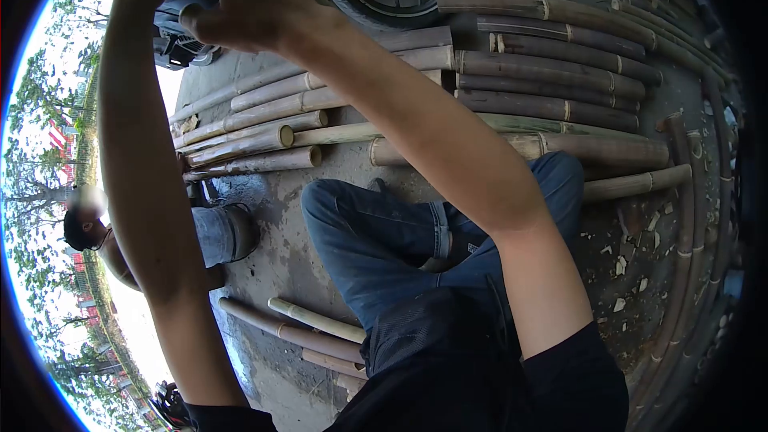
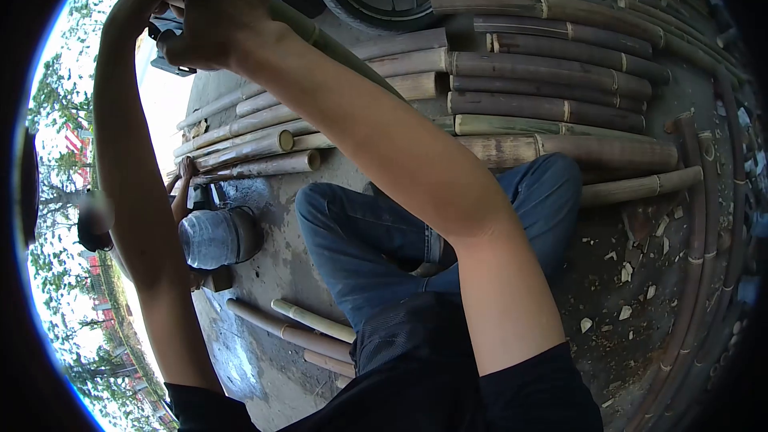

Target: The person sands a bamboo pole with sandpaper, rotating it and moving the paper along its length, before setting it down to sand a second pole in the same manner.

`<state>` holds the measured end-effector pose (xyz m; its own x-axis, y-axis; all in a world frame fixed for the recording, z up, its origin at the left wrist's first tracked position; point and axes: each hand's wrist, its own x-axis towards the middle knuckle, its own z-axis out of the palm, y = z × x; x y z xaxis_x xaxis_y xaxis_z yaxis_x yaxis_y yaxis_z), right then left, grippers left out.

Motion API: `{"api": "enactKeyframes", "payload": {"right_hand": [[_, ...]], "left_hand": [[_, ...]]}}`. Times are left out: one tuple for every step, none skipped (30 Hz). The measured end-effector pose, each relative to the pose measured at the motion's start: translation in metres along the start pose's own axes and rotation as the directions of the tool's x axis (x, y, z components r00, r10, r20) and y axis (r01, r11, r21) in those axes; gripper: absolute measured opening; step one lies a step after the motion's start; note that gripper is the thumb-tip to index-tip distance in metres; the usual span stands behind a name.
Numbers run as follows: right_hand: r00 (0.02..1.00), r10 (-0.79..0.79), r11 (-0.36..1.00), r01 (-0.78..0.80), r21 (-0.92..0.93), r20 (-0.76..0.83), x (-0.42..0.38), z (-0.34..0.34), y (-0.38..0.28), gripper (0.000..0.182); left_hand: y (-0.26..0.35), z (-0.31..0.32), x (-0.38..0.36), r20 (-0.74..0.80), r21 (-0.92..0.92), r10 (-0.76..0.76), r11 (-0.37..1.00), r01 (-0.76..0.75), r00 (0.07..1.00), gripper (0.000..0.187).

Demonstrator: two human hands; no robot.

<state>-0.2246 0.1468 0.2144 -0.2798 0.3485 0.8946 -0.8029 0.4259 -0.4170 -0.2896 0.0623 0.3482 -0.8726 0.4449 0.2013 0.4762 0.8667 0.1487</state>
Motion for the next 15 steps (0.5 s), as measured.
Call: {"api": "enactKeyframes", "payload": {"right_hand": [[0.997,0.058,0.997,-0.055,-0.052,0.054,-0.002,0.001,0.002,0.064],[0.987,0.118,0.989,-0.107,-0.106,0.107,-0.006,0.003,0.004,0.068],[0.999,0.031,0.956,-0.019,-0.292,0.034,-0.017,0.003,0.008,0.070],[0.999,0.032,0.958,-0.020,-0.286,0.038,-0.030,0.001,0.013,0.070],[0.982,0.167,0.954,-0.140,-0.264,0.084,-0.044,-0.005,0.017,0.071],[0.944,0.301,0.932,-0.262,-0.251,0.132,-0.062,-0.011,0.022,0.073],[0.941,0.311,0.928,-0.270,-0.255,0.136,-0.081,-0.018,0.027,0.073],[0.936,0.321,0.928,-0.280,-0.246,0.145,-0.103,-0.025,0.034,0.075],[0.931,0.329,0.928,-0.288,-0.237,0.156,-0.124,-0.031,0.041,0.078],[0.927,0.336,0.928,-0.296,-0.225,0.167,-0.143,-0.038,0.048,0.081],[0.901,0.385,0.907,-0.328,-0.263,0.202,-0.161,-0.044,0.052,0.081],[0.899,0.386,0.907,-0.329,-0.262,0.206,-0.177,-0.048,0.056,0.081],[0.870,0.446,0.875,-0.374,-0.306,0.213,-0.193,-0.051,0.061,0.081],[0.837,0.503,0.839,-0.415,-0.351,0.214,-0.209,-0.056,0.066,0.082],[0.837,0.504,0.839,-0.415,-0.352,0.214,-0.227,-0.062,0.071,0.082]], "left_hand": [[0.012,0.000,-0.005,-0.054,0.003,-0.067,0.998,0.067,0.996,0.097],[0.021,0.001,-0.012,-0.103,0.003,-0.119,0.993,0.120,0.988,0.099],[0.028,0.001,-0.018,-0.134,-0.002,-0.152,0.988,0.153,0.979,0.102],[0.034,0.001,-0.023,-0.159,-0.004,-0.179,0.983,0.181,0.971,0.104],[0.040,0.002,-0.027,-0.158,0.001,-0.175,0.984,0.177,0.972,0.107],[0.045,0.001,-0.032,-0.158,0.003,-0.172,0.985,0.175,0.972,0.109],[0.038,-0.008,-0.038,-0.022,0.004,-0.050,0.999,0.050,0.999,0.109],[0.039,-0.010,-0.041,-0.014,-0.001,-0.051,0.999,0.051,0.999,0.109],[0.041,-0.011,-0.043,0.025,0.004,-0.039,0.999,0.039,0.999,0.110],[0.041,-0.011,-0.044,0.063,0.009,-0.029,1.000,0.029,0.998,0.111],[0.028,-0.016,-0.034,0.122,-0.034,-0.009,0.999,0.014,0.993,0.110],[0.015,-0.010,-0.026,0.122,-0.036,-0.013,0.999,0.018,0.992,0.110],[0.010,0.001,-0.027,-0.027,-0.003,-0.042,0.999,0.042,0.999,0.108],[0.007,0.007,-0.026,-0.176,0.025,-0.062,0.997,0.067,0.982,0.105],[0.005,0.007,-0.021,-0.176,0.024,-0.062,0.997,0.067,0.983,0.105]]}}
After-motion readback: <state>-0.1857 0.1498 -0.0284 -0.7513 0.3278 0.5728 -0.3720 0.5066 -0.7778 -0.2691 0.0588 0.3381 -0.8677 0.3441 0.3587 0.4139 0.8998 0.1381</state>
